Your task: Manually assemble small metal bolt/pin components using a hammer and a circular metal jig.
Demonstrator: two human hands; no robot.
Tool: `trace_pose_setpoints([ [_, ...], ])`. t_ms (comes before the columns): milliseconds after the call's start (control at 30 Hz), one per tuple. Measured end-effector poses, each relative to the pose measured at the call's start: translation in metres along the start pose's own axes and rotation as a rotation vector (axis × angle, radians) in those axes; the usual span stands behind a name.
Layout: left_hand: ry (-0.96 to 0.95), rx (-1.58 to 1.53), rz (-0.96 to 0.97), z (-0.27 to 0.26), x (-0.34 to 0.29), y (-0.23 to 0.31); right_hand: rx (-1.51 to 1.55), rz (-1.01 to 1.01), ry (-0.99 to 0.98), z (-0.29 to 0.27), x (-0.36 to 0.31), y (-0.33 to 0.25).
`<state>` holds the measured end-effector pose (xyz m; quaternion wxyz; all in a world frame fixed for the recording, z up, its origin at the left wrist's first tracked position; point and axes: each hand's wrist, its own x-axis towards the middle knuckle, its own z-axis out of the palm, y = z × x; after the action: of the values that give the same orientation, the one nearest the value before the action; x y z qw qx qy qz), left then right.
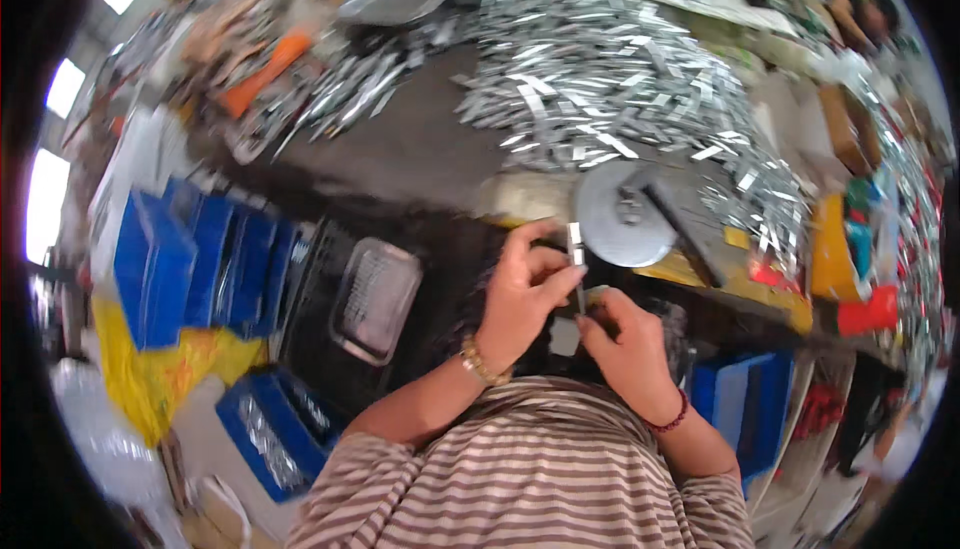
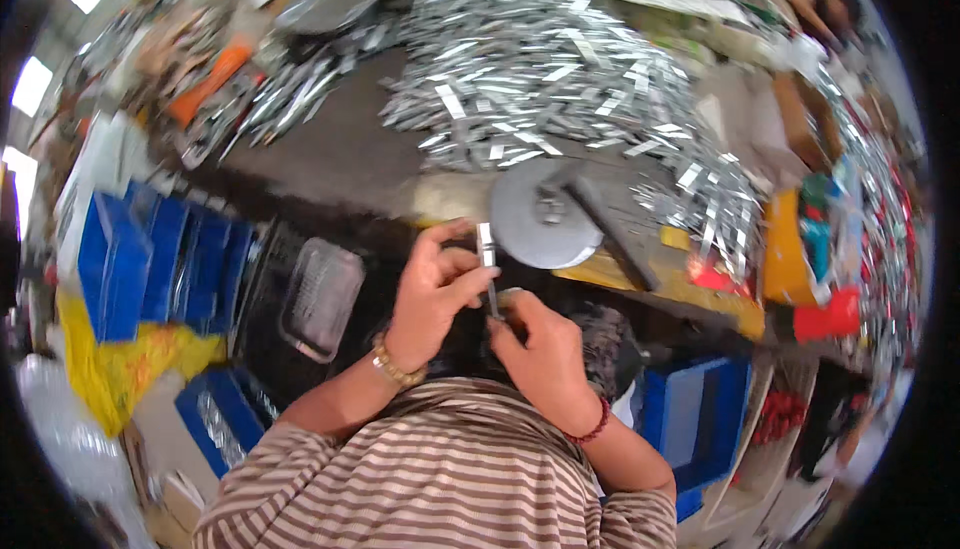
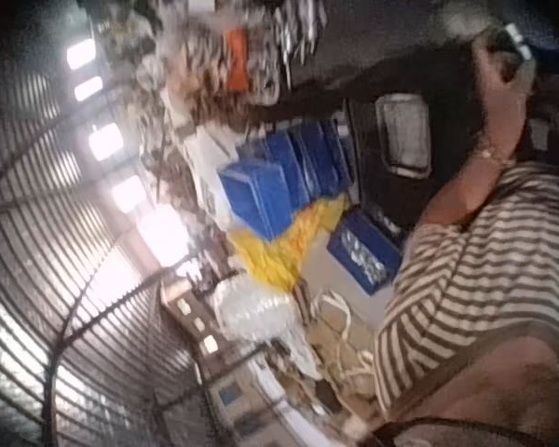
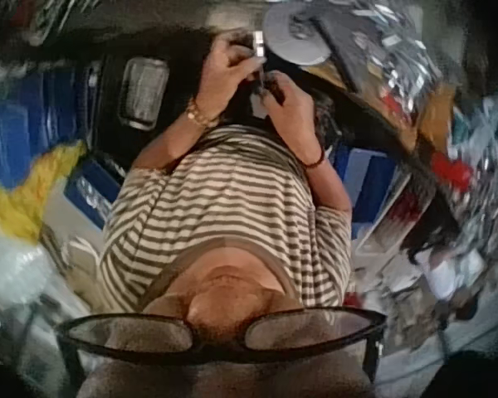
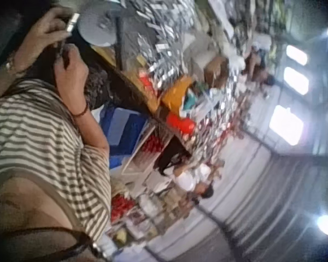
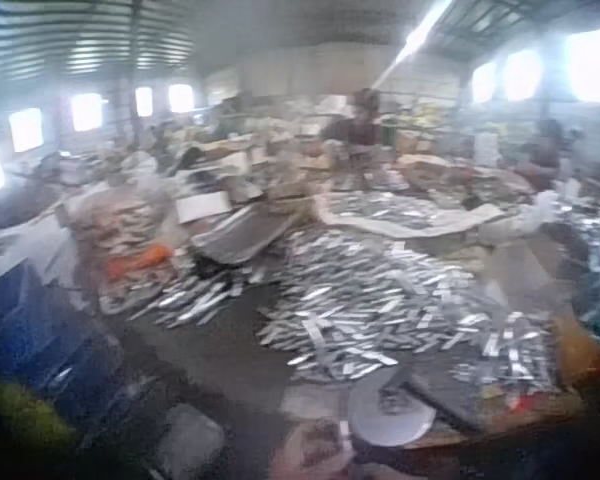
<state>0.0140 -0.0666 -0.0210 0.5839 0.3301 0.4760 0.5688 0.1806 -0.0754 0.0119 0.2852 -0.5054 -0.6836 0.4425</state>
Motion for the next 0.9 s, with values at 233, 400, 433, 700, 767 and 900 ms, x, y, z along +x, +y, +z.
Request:
trace_pose_setpoints([
  [233, 0.307, 0.244, 0.069, -0.108, -0.015, -0.017, 0.108, 0.101, -0.136, 0.003, -0.005, 0.017],
  [400, 0.833, 0.662, -0.175, -0.287, -0.063, -0.084, 0.184, 0.257, -0.187, -0.004, -0.006, 0.037],
  [433, 0.91, 0.684, -0.322, -0.315, -0.072, -0.092, 0.239, 0.261, -0.192, -0.003, -0.008, 0.044],
  [700, 0.888, 0.822, -0.515, -0.514, -0.133, -0.204, 0.295, 0.23, -0.299, 0.005, -0.007, 0.044],
  [767, 0.848, 0.624, -0.704, -0.473, -0.078, -0.215, 0.213, 0.25, -0.249, 0.01, -0.01, 0.043],
  [900, 0.327, 1.423, -0.961, -0.444, -0.061, -0.191, 0.205, 0.291, -0.228, 0.01, -0.012, 0.04],
])
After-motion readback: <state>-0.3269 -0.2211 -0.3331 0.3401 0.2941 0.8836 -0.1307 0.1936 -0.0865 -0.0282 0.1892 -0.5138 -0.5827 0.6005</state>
